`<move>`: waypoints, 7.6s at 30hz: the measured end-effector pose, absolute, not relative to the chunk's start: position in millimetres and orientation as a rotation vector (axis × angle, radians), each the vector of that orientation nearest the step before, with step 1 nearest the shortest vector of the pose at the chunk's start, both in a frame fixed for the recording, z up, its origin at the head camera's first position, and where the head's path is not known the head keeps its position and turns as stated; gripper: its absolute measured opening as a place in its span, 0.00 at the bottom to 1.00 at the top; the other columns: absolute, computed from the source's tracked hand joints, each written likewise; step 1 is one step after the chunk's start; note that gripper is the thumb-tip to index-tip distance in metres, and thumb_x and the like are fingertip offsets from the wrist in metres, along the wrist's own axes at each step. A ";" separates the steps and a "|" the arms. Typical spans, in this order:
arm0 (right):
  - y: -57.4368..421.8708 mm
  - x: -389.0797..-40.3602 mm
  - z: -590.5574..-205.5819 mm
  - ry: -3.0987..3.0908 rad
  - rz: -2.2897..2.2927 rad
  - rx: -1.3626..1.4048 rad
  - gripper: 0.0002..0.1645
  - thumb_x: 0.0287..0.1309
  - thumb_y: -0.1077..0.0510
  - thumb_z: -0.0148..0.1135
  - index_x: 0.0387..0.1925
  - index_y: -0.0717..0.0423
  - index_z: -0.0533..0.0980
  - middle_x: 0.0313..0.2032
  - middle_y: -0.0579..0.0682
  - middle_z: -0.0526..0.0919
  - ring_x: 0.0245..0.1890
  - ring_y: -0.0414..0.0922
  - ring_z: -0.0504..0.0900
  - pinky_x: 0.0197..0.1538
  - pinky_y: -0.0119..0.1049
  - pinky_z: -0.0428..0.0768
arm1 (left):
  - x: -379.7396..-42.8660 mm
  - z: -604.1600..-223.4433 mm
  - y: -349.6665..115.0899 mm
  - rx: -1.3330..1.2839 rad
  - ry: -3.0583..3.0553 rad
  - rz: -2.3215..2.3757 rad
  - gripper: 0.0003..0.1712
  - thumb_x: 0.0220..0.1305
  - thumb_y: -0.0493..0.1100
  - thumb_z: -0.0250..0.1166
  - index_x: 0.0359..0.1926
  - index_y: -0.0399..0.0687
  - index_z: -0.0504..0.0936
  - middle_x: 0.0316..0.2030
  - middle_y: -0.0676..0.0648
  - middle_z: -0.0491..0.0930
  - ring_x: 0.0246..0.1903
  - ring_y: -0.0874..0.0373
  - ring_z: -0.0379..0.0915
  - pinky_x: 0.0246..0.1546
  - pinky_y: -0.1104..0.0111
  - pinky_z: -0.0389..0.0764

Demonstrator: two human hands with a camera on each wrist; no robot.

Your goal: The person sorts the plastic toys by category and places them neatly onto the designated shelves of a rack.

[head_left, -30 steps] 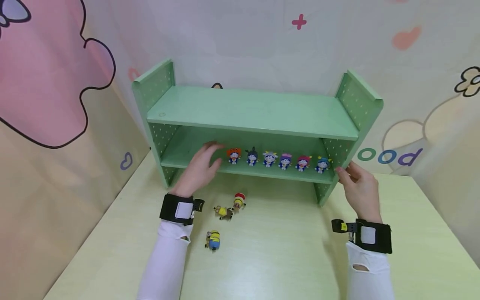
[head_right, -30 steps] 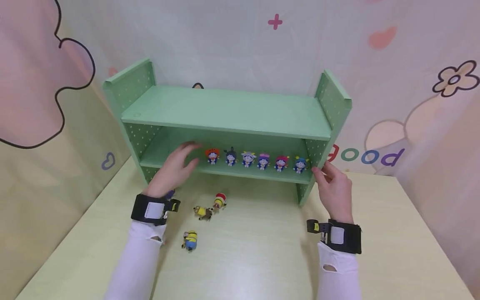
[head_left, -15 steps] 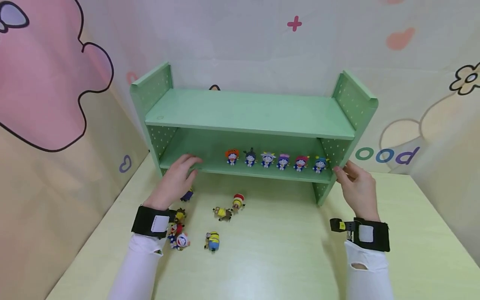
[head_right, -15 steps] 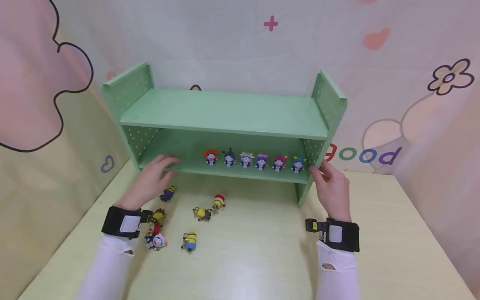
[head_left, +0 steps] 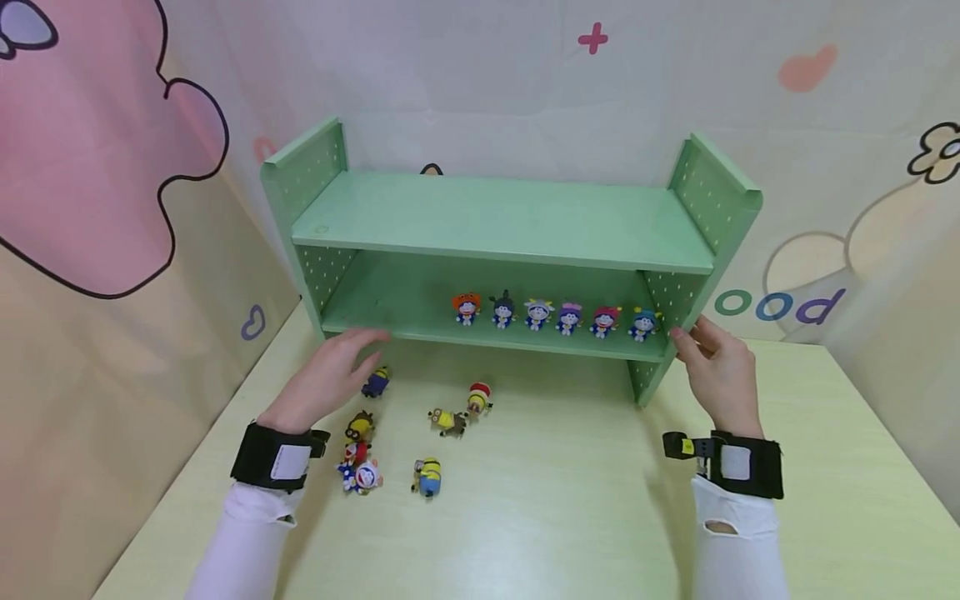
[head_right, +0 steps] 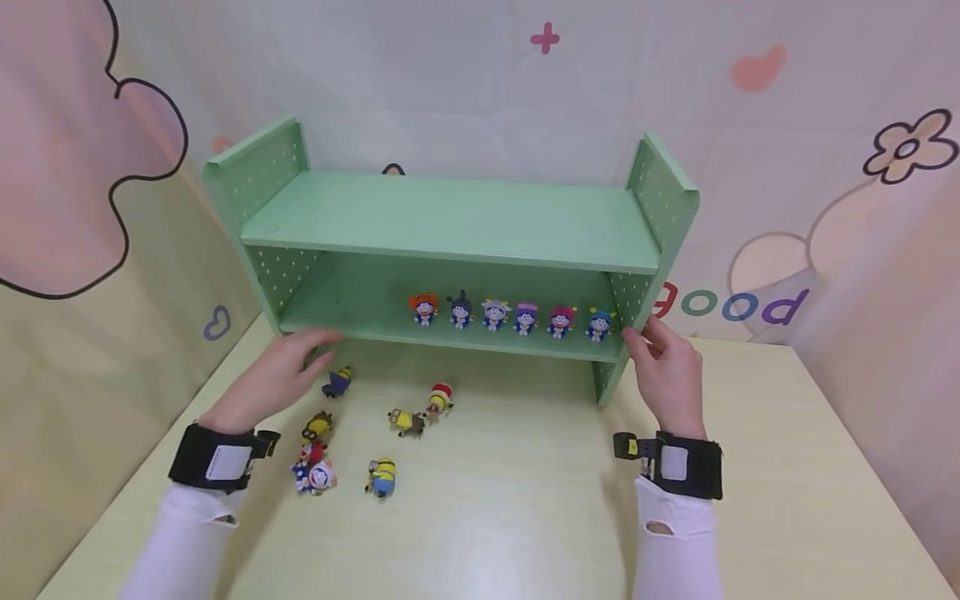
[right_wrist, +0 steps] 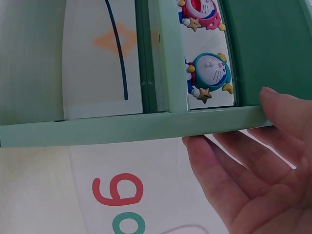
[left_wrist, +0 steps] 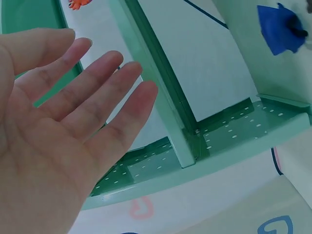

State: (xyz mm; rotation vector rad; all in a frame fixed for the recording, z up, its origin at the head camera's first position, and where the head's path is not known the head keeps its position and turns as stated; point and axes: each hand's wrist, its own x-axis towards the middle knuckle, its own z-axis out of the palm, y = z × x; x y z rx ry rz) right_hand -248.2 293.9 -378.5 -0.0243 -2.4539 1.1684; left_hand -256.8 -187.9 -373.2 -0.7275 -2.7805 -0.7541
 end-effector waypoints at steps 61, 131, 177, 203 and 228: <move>295.6 -248.7 -378.9 -2.474 1.162 -0.027 0.28 0.74 0.45 0.52 0.70 0.48 0.66 0.58 0.55 0.75 0.47 0.52 0.82 0.53 0.51 0.75 | -214.4 -412.8 -173.4 -0.857 -3.411 -0.490 0.11 0.53 0.41 0.76 0.31 0.55 0.80 0.27 0.58 0.70 0.33 0.59 0.64 0.36 0.63 0.70; 296.9 -244.9 -379.2 -2.484 1.132 -0.027 0.29 0.74 0.44 0.51 0.70 0.51 0.66 0.57 0.56 0.76 0.46 0.51 0.82 0.53 0.52 0.75 | -252.8 -378.6 -171.8 -1.112 -2.945 -0.706 0.03 0.67 0.37 0.64 0.36 0.49 0.82 0.30 0.60 0.74 0.31 0.65 0.69 0.35 0.71 0.75; 290.4 -249.0 -378.7 -2.466 1.184 -0.021 0.29 0.74 0.45 0.51 0.70 0.49 0.66 0.59 0.55 0.74 0.49 0.53 0.81 0.54 0.52 0.74 | -320.8 -353.3 -123.4 -0.673 -2.515 -1.009 0.10 0.69 0.36 0.62 0.49 0.37 0.82 0.44 0.45 0.79 0.43 0.56 0.76 0.43 0.66 0.76; 293.5 -247.0 -379.8 -2.464 1.194 -0.044 0.29 0.74 0.44 0.51 0.71 0.47 0.65 0.60 0.54 0.74 0.50 0.52 0.80 0.54 0.50 0.74 | -328.9 -364.5 -122.9 -0.656 -2.539 -1.007 0.11 0.70 0.34 0.61 0.50 0.36 0.81 0.44 0.44 0.77 0.42 0.56 0.76 0.40 0.67 0.76; 292.7 -246.0 -378.5 -2.475 1.194 -0.064 0.30 0.74 0.43 0.50 0.71 0.49 0.64 0.60 0.56 0.73 0.50 0.53 0.80 0.54 0.51 0.74 | -330.8 -366.5 -123.2 -0.663 -2.547 -1.019 0.14 0.69 0.36 0.62 0.53 0.37 0.80 0.46 0.45 0.77 0.41 0.57 0.75 0.40 0.68 0.76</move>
